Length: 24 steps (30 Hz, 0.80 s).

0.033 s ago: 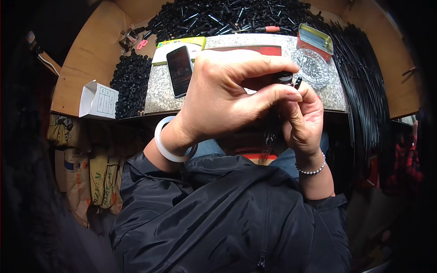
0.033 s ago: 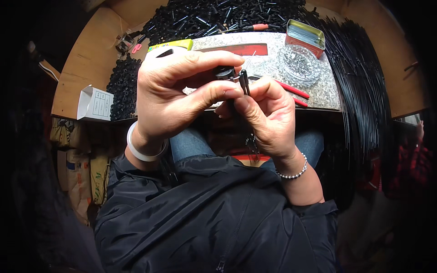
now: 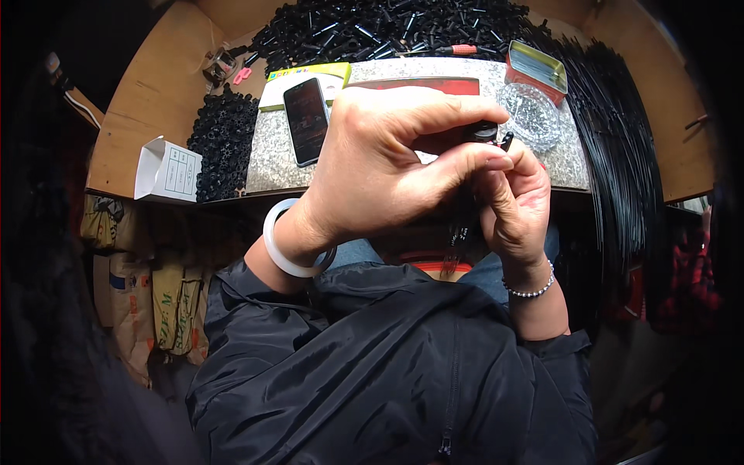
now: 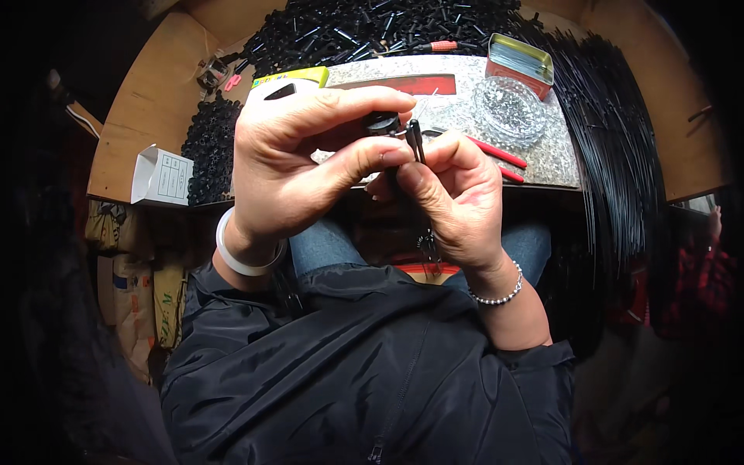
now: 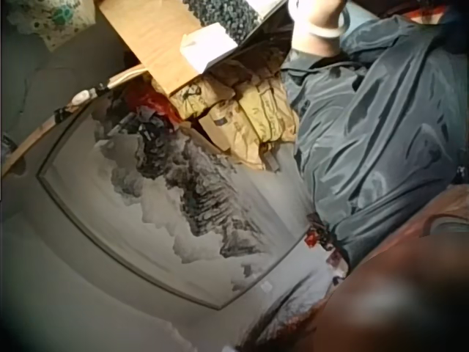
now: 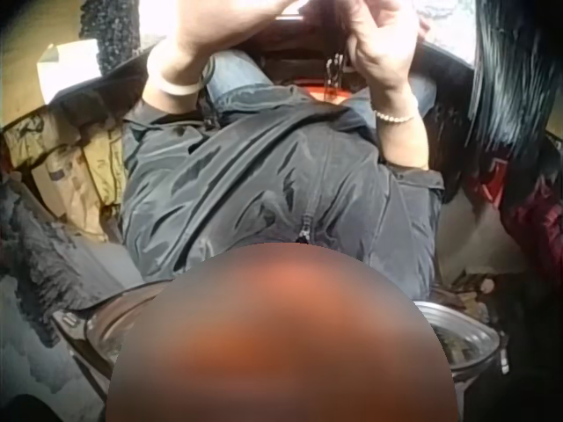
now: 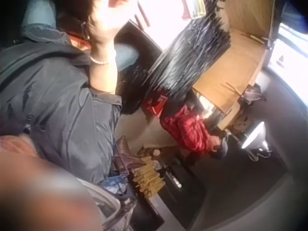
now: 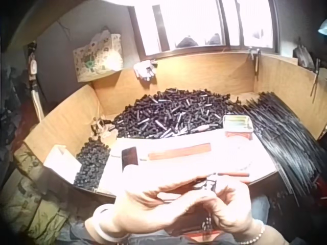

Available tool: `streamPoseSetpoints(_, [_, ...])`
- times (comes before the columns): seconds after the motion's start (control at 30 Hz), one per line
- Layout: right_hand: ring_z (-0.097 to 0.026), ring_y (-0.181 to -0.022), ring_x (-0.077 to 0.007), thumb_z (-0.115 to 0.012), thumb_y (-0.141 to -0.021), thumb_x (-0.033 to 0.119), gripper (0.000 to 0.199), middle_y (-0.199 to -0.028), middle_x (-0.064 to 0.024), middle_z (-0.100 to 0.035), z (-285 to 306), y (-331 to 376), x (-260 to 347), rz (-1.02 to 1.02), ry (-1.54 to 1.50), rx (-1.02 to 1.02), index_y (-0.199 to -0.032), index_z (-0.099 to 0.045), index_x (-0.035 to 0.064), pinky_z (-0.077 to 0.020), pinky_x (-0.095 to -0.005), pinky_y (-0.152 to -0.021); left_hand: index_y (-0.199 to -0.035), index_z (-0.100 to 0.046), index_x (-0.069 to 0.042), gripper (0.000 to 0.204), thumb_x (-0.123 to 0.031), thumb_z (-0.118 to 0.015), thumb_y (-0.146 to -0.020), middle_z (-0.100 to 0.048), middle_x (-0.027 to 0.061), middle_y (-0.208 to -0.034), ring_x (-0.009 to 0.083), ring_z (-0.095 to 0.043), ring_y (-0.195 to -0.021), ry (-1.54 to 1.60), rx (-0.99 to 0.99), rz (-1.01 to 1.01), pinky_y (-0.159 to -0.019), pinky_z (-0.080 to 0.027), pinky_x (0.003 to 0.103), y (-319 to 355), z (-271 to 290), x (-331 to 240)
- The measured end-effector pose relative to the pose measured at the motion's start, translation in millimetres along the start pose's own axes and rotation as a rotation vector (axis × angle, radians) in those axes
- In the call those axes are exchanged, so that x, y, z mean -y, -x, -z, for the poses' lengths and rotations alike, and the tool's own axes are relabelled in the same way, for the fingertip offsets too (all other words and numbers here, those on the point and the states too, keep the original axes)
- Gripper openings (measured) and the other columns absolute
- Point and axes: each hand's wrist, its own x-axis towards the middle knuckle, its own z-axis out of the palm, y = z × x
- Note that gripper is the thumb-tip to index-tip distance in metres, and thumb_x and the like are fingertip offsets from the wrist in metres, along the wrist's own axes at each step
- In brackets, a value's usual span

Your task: The person is using pliers and their hands to assemble various black plastic and metal components that appear to be for umbrellas at a factory workbench.

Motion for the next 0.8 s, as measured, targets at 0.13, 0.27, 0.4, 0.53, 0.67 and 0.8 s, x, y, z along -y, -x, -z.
streamPoseSetpoints(0.13, [-0.064,-0.073,-0.0144,-0.061,-0.086,0.004,0.009,-0.082,-0.0128,-0.065,2,0,-3,0.015,0.031,-0.035,-0.087,-0.053,0.0,-0.0541,-0.0268,-0.067,-0.11,-0.06,0.005,0.03,0.005,-0.064,-0.079,-0.066,0.0077,-0.082,0.0067,-0.061,-0.068,-0.024,0.007,0.087,-0.059,-0.049,0.018,7,-7,-10])
streamPoseSetpoints(0.27, [-0.063,-0.072,-0.0127,-0.063,-0.084,0.004,0.011,-0.084,-0.0118,-0.064,-1,0,-4,0.054,0.028,-0.013,-0.086,-0.053,-0.0003,-0.0531,-0.0249,-0.066,-0.113,-0.056,0.006,0.035,0.006,-0.063,-0.079,-0.065,0.0114,-0.094,0.0097,-0.063,-0.075,0.144,-0.086,0.14,-0.063,-0.051,0.019,8,-5,-2])
streamPoseSetpoints(0.4, [-0.063,-0.073,-0.0123,-0.063,-0.084,0.004,0.015,-0.085,-0.011,-0.062,-1,1,-5,0.052,0.035,-0.014,-0.093,-0.051,0.0,-0.0531,-0.0245,-0.066,-0.107,-0.058,0.006,0.03,0.005,-0.065,-0.078,-0.065,0.0113,-0.091,0.0107,-0.064,-0.073,0.137,0.072,0.192,-0.062,-0.052,0.02,5,1,-1])
streamPoseSetpoints(0.53, [-0.062,-0.071,-0.0114,-0.061,-0.086,0.008,0.028,-0.084,-0.009,-0.06,-7,-1,0,0.005,-0.018,-0.059,-0.107,-0.043,0.0019,-0.0523,-0.0237,-0.064,-0.103,-0.06,0.008,0.026,0.004,-0.065,-0.078,-0.065,0.0125,-0.09,0.0108,-0.064,-0.069,0.081,0.107,0.071,-0.059,-0.052,0.02,3,4,-4])
streamPoseSetpoints(0.67, [-0.056,-0.062,-0.0087,-0.044,-0.092,0.045,0.05,-0.076,-0.0034,-0.057,8,1,0,-0.215,0.21,0.264,-0.111,-0.043,-0.0016,-0.045,-0.018,-0.057,-0.106,-0.06,0.008,0.03,0.005,-0.066,-0.077,-0.065,0.0139,-0.094,0.0131,-0.064,-0.077,0.188,0.101,0.059,-0.066,-0.053,0.022,6,-1,1])
streamPoseSetpoints(0.8, [-0.049,-0.055,-0.0056,-0.045,-0.08,0.068,0.078,-0.066,-0.0029,-0.057,14,-2,13,-0.438,0.317,0.325,-0.111,-0.049,-0.0038,-0.0346,-0.0164,-0.049,-0.105,-0.062,0.009,0.037,0.008,-0.071,-0.069,-0.066,0.0144,-0.093,0.0138,-0.063,-0.082,0.275,0.148,0.077,-0.074,-0.052,0.024,2,4,4])
